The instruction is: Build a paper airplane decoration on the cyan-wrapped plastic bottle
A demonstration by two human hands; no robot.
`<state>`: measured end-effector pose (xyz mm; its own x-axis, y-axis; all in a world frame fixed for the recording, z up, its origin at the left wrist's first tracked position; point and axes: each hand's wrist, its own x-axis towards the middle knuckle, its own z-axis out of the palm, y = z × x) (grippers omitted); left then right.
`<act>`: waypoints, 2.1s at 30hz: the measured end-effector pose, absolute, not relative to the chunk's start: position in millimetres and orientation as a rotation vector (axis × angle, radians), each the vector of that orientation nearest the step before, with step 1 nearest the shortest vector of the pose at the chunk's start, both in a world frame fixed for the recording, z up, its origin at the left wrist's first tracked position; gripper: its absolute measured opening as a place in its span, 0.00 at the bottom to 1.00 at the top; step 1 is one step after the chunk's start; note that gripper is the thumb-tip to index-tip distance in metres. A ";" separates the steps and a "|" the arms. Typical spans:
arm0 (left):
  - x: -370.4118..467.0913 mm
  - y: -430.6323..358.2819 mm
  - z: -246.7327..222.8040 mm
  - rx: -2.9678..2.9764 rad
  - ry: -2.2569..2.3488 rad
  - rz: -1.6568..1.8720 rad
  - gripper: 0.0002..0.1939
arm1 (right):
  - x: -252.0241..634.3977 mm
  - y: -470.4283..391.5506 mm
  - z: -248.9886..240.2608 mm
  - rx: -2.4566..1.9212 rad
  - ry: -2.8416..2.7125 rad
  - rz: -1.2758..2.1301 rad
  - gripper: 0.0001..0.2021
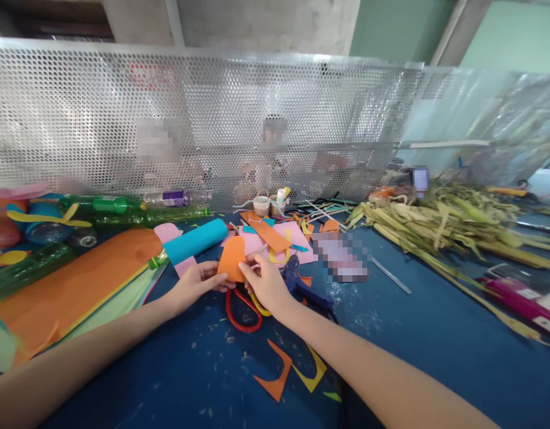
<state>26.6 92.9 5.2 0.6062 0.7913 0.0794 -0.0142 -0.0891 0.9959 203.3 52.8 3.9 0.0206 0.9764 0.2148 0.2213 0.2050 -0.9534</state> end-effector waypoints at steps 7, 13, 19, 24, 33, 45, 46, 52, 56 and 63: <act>25.6 96.0 2.6 1.460 0.704 0.782 0.18 | 201.6 52.7 3.9 -1.256 -1.397 0.874 0.08; 25.5 98.2 -0.4 1.437 0.660 0.842 0.16 | 199.8 51.0 -2.2 -1.299 -1.599 0.761 0.15; 25.4 96.2 0.1 1.469 0.658 0.829 0.14 | 199.5 49.6 -5.5 -1.340 -1.702 0.611 0.12; 25.1 96.9 -0.4 1.485 0.648 0.820 0.14 | 197.7 46.8 -1.0 -1.349 -1.709 0.605 0.11; 25.0 97.7 -0.5 1.497 0.644 0.822 0.14 | 196.8 46.7 -1.6 -1.362 -1.721 0.575 0.11; 25.9 93.9 3.6 1.500 0.647 0.847 0.15 | 197.8 45.2 -2.4 -1.344 -1.721 0.621 0.12; 25.8 94.0 3.2 1.499 0.647 0.849 0.14 | 197.6 45.1 -2.4 -1.341 -1.718 0.628 0.12; 24.7 96.8 -0.9 1.495 0.637 0.859 0.13 | 196.5 45.3 -2.8 -1.326 -1.707 0.637 0.13; 24.5 98.0 -1.9 1.490 0.631 0.874 0.12 | 197.0 46.2 -3.5 -1.335 -1.720 0.607 0.13; 26.0 97.4 -1.1 1.487 0.627 0.856 0.13 | 196.6 45.7 -2.7 -1.378 -1.742 0.583 0.11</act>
<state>26.0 97.4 -1.1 0.5773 0.8033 0.1464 -0.1034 -0.1059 0.9890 196.6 45.7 -2.7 -0.0640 0.9473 0.3139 0.5675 0.2933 -0.7694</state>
